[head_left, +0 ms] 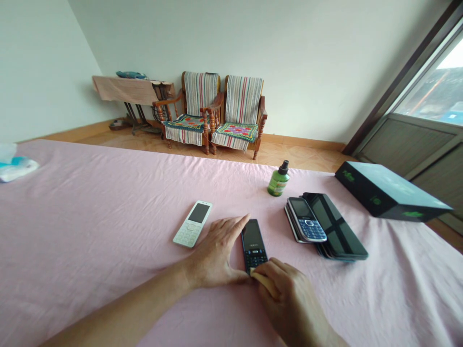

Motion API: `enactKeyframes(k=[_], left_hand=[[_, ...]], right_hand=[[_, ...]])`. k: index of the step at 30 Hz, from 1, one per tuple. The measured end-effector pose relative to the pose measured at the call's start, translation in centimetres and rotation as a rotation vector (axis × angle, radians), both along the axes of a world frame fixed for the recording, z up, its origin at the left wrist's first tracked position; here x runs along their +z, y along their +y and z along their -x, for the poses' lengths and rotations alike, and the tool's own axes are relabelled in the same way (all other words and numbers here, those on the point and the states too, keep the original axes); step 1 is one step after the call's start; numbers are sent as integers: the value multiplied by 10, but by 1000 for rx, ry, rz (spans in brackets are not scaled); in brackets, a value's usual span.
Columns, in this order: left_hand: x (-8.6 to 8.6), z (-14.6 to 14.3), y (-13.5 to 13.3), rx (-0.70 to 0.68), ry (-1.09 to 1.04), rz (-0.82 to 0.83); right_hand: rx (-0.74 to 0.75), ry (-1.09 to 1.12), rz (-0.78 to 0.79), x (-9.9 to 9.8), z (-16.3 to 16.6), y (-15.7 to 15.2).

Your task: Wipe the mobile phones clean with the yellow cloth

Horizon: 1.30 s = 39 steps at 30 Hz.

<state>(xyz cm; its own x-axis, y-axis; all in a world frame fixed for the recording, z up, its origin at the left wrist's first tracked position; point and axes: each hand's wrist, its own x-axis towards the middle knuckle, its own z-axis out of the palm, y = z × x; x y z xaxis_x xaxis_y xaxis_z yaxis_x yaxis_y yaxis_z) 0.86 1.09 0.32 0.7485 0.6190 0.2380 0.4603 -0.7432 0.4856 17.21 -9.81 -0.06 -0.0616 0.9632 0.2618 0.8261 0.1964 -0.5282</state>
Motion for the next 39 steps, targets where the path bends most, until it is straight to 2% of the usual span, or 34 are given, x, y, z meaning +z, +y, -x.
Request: enactKeyframes(k=[5,10,17,23,28,34,39], left_hand=[[-1,0,0,-5,-4,-4],[1,1,0,1,4,11],[-3,0,2,4,-8,-7],[-1,0,1,11,-4,29],[-2,0,0,14,-14,3],[-2,1,1,-1,-7,19],[-3,0,1,7,-11,-4]], right_hand=[[27,35,56,1,-4,2],[-81,-17,105,1,-15,2],[64,50,73,-1,-2,2],[-76,19,117,1,-9,4],[82,47,84,2,-3,5],[-23,26,103,4,-11,4],[81,60,77,1,-4,2]])
